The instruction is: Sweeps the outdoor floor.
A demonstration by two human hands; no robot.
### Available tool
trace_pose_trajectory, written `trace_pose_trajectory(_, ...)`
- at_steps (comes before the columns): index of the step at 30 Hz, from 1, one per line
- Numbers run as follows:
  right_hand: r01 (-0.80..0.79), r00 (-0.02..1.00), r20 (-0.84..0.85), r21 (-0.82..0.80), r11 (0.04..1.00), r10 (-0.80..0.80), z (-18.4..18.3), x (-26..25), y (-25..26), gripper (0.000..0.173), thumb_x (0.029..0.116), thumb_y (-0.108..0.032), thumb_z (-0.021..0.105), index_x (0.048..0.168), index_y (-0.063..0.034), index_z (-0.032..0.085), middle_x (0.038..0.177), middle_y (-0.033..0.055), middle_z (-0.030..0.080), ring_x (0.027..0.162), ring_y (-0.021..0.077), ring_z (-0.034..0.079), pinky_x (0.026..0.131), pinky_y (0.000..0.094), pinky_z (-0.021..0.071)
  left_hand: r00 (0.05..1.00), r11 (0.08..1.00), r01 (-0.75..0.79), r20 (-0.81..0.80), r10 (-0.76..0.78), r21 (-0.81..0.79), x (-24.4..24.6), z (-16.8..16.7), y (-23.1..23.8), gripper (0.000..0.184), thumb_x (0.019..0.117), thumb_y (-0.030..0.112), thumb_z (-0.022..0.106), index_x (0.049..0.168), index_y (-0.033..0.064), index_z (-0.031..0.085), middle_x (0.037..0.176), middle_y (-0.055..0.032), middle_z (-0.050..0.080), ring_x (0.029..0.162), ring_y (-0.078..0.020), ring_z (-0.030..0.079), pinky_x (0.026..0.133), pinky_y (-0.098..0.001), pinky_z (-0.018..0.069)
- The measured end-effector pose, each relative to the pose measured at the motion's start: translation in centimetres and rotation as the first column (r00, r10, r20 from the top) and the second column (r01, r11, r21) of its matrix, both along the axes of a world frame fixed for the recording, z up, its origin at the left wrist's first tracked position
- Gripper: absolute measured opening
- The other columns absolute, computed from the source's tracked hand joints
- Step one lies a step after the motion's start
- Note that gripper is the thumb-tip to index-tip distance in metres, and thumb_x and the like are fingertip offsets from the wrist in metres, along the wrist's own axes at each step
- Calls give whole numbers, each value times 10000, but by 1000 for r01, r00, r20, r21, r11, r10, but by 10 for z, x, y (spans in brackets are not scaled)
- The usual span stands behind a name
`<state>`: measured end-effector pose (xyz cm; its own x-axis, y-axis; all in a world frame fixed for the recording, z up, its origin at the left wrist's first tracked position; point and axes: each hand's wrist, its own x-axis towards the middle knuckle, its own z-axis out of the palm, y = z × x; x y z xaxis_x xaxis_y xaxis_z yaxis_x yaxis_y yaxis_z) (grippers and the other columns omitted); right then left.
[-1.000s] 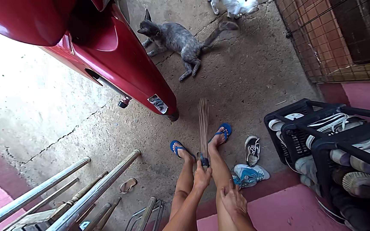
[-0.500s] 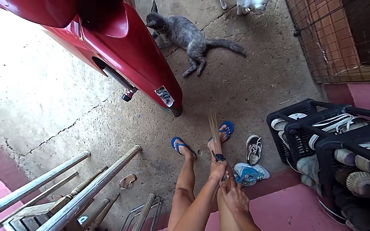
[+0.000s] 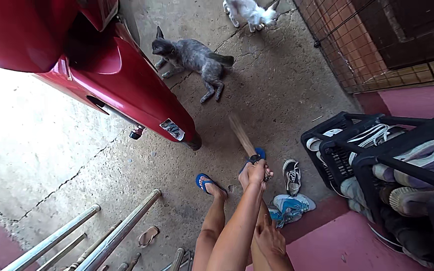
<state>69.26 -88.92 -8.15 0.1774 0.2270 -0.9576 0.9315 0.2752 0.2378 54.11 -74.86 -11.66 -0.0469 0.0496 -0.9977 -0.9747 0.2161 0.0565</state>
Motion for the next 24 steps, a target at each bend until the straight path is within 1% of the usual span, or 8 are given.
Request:
trace_pose_trajectory(4,43,999,-13,8,999,-43,-1,-1,-1,680,1028,-519,452,1591,-142,393,1515,226,497,1227,394,627,954,517,529,1000,975,-2,-29,-4,-222,-1,-29,0,193,1059,106,528,1176,-42,490,707,-79,508,480,-122,507,455,-255,494)
trace_pose_trajectory(7,55,998,-15,17,998,-55,-5,4,-8,693,1017,-526,467,1587,-137,397,1509,225,502,1223,383,631,944,504,537,988,986,147,62,-142,-81,-20,-24,25,86,1051,87,471,996,22,482,606,-29,475,429,-93,488,426,-219,481)
trace_pose_trajectory(9,61,997,-52,65,996,-57,-14,18,-27,715,990,-544,480,1570,-129,430,1478,239,529,1189,390,649,921,518,548,980,981,184,64,-188,53,-34,-7,29,29,1065,78,456,1067,51,445,612,-12,449,411,-73,466,386,-193,447)
trace_pose_trajectory(12,134,989,-70,83,988,-128,-14,16,-36,721,988,-539,498,1560,-104,443,1474,271,522,1182,417,649,917,534,547,900,886,436,-97,-426,156,-51,13,17,251,1084,99,497,1301,37,387,664,-38,486,443,-98,502,411,-224,470)
trace_pose_trajectory(14,194,981,-12,29,981,-194,-6,4,-29,709,1012,-534,479,1586,-125,396,1518,245,483,1235,394,621,956,514,532,703,699,706,-239,-670,114,-58,18,0,485,1085,156,524,1498,18,310,782,-81,544,516,-142,561,501,-292,538)
trace_pose_trajectory(17,248,969,-19,85,965,-247,-11,-3,-39,711,996,-544,481,1574,-133,426,1502,250,505,1224,411,626,947,528,536,303,326,945,-305,-903,-27,-74,12,-23,596,1068,213,529,1579,40,277,1040,-193,645,733,-243,662,713,-420,582)
trace_pose_trajectory(20,329,942,45,50,943,-331,0,-29,-34,698,1017,-534,470,1591,-146,391,1524,237,481,1269,396,597,976,510,523,-64,-37,994,-287,-956,-99,-83,12,-30,703,1038,211,571,1636,92,221,1307,-271,638,1115,-376,691,997,-545,535)
trace_pose_trajectory(24,463,885,32,49,885,-465,14,-54,-42,645,1027,-483,504,1584,-171,414,1549,230,449,1297,401,567,988,529,505,-414,-413,909,-243,-877,-59,-68,18,-42,829,1029,158,568,1677,177,52,1446,-268,561,1264,-416,624,1075,-572,489)
